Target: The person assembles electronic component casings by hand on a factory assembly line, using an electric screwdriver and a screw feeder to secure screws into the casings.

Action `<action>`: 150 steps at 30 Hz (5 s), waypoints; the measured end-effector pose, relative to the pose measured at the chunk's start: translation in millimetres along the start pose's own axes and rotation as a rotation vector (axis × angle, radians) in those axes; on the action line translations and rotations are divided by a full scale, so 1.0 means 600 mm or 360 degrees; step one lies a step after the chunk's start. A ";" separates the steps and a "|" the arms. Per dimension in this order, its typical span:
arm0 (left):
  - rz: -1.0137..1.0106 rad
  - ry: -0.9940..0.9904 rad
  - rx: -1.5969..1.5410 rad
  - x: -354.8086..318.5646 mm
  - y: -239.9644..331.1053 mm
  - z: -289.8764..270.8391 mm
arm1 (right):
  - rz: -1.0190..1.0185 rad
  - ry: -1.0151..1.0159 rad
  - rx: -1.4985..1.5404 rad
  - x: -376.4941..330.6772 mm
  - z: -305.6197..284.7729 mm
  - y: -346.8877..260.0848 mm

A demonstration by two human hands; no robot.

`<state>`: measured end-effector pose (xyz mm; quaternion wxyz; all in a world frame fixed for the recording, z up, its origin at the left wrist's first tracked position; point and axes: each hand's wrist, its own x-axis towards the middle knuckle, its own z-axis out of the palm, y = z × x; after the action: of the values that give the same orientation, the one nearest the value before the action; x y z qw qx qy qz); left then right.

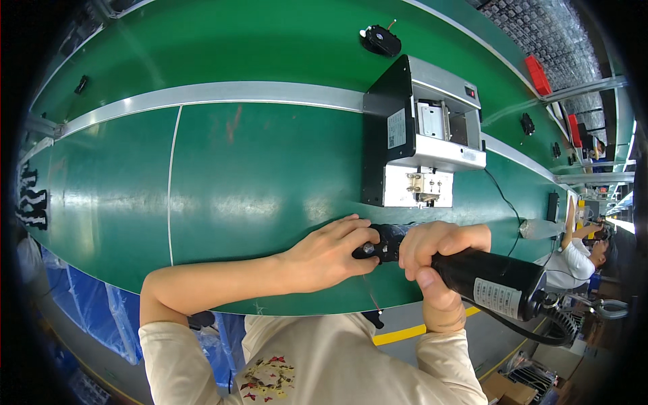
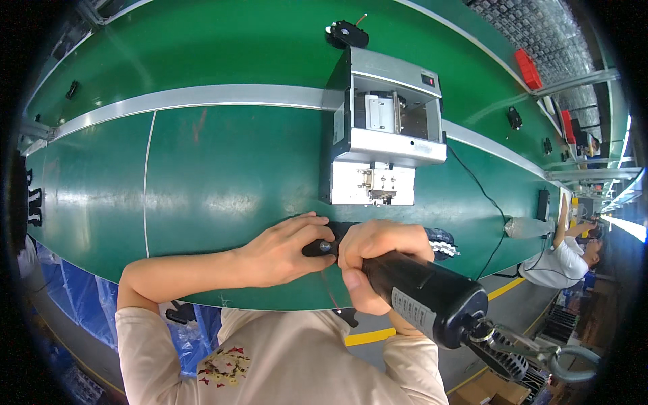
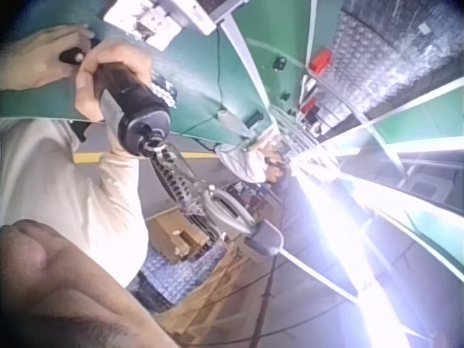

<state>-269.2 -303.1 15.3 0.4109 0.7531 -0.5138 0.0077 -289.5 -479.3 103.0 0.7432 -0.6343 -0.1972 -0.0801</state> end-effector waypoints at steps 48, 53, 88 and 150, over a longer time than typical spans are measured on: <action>0.0034 -0.0015 -0.0081 -0.003 -0.005 -0.002 | -0.0328 -0.0023 -0.0106 -0.035 0.002 -0.008; 0.0031 -0.0006 -0.0090 -0.003 -0.006 -0.005 | -0.0370 -0.0169 -0.0106 -0.026 0.005 -0.004; -0.0323 0.0681 0.0358 -0.012 -0.167 -0.197 | -0.0493 0.0321 0.0239 -0.016 -0.108 -0.027; -0.0538 0.0429 0.0838 -0.072 -0.142 -0.307 | -0.0210 0.0390 0.0268 -0.018 -0.097 -0.022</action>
<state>-147.4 -143.4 66.4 0.2619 0.9000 -0.3032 0.1715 -292.7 -540.0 103.9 0.8053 -0.5410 -0.1522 -0.1888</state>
